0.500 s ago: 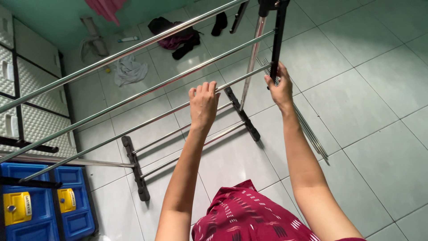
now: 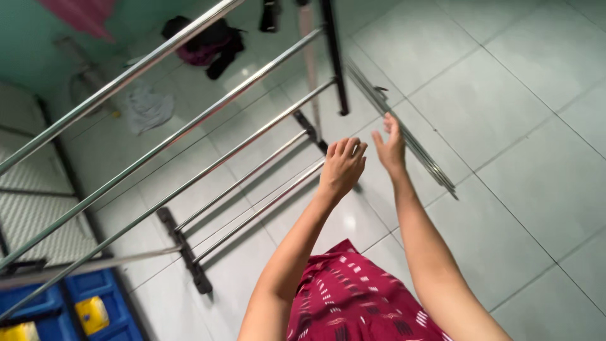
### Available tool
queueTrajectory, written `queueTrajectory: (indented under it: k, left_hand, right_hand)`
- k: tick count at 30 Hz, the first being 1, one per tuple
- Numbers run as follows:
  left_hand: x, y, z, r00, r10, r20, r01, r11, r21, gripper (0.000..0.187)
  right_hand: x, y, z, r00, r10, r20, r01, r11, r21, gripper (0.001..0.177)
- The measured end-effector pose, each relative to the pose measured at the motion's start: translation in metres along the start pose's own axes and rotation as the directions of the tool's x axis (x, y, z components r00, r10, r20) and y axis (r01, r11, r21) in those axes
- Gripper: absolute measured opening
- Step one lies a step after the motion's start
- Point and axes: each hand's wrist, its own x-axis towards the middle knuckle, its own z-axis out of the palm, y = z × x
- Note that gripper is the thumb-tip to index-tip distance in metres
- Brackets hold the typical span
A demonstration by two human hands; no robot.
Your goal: The person assembles a folding metal clothes-drying rack on the tiled floor. They pick up metal bars from the floor, insert the bars into the black plastic end joints of the frame, unfold and reposition the rack, and press bars into place to complete the frame.
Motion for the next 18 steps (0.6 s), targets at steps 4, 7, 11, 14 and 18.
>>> queueTrajectory:
  k: [4, 7, 11, 14, 18]
  left_hand:
    - [0.014, 0.015, 0.115, 0.974, -0.019, 0.224, 0.04, 0.995, -0.092, 0.036]
    - [0.01, 0.019, 0.207, 0.94, -0.041, 0.34, 0.086, 0.989, -0.117, 0.038]
    - [-0.001, 0.017, 0.318, 0.854, -0.091, 0.513, 0.18, 0.975, -0.127, 0.04]
    - [-0.02, 0.013, 0.389, 0.778, -0.119, 0.616, 0.266, 0.952, -0.151, 0.037]
    - [-0.039, 0.005, 0.479, 0.714, -0.125, 0.689, 0.293, 0.947, -0.132, 0.038]
  right_hand:
    - [-0.001, 0.092, -0.015, 0.999, 0.041, 0.029, -0.038, 0.994, -0.105, 0.057]
    - [0.008, 0.161, -0.025, 0.993, 0.109, 0.042, -0.1, 0.979, -0.18, 0.053]
    - [0.011, 0.239, -0.037, 0.98, 0.195, 0.024, -0.18, 0.938, -0.295, 0.05]
    - [0.001, 0.297, -0.043, 0.893, 0.443, 0.082, -0.356, 0.805, -0.475, 0.053]
    - [-0.007, 0.381, -0.041, 0.805, 0.575, 0.143, -0.341, 0.647, -0.682, 0.066]
